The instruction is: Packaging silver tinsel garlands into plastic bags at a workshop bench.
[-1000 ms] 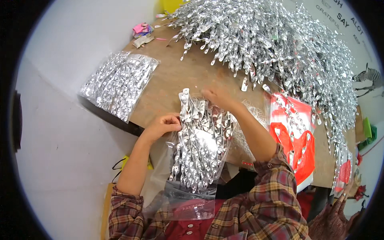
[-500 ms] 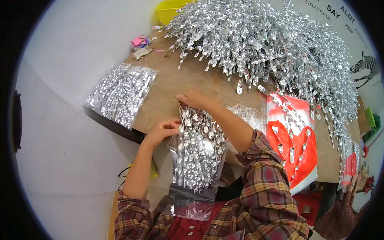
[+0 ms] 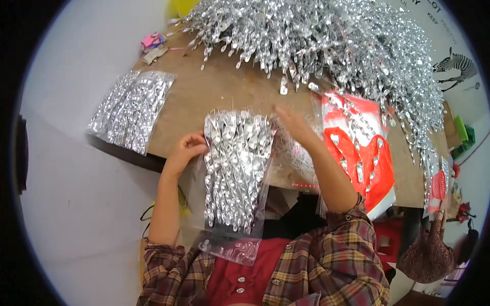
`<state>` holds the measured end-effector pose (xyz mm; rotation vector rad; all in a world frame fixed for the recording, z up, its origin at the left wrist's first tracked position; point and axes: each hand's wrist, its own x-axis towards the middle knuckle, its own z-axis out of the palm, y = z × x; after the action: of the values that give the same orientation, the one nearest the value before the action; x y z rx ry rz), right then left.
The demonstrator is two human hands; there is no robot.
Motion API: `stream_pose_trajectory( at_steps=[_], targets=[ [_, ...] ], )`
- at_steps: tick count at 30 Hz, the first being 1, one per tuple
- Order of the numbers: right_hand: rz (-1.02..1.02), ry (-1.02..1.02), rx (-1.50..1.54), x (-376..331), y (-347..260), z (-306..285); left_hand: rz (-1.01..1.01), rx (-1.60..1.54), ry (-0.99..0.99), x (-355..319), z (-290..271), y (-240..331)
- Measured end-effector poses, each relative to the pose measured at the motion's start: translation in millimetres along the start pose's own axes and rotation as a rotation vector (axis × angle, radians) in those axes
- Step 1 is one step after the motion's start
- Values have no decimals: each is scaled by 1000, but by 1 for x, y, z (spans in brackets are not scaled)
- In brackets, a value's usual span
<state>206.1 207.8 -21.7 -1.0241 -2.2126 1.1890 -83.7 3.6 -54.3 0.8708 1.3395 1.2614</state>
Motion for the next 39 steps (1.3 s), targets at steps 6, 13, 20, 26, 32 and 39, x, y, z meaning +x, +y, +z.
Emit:
stream_pose_trajectory(
  at_steps=[6,13,20,26,32,39],
  targets=[
    [80,62,13,-68,-24,-8,-14,-9,303,-28,17,22],
    [103,-110,187,-78,-28,32,-173,244,125,-26,14,17],
    [284,-630,308,-60,-35,13,-48,223,170,-22,15,2],
    [296,-549,138,-67,-36,8,-16,185,194,-26,8,-2],
    [-389,-141,-303,-87,-95,-11,141,68,257,-52,25,43],
    [-779,194,-726,-95,-194,-58,529,34,386,-105,34,152]
  ],
)
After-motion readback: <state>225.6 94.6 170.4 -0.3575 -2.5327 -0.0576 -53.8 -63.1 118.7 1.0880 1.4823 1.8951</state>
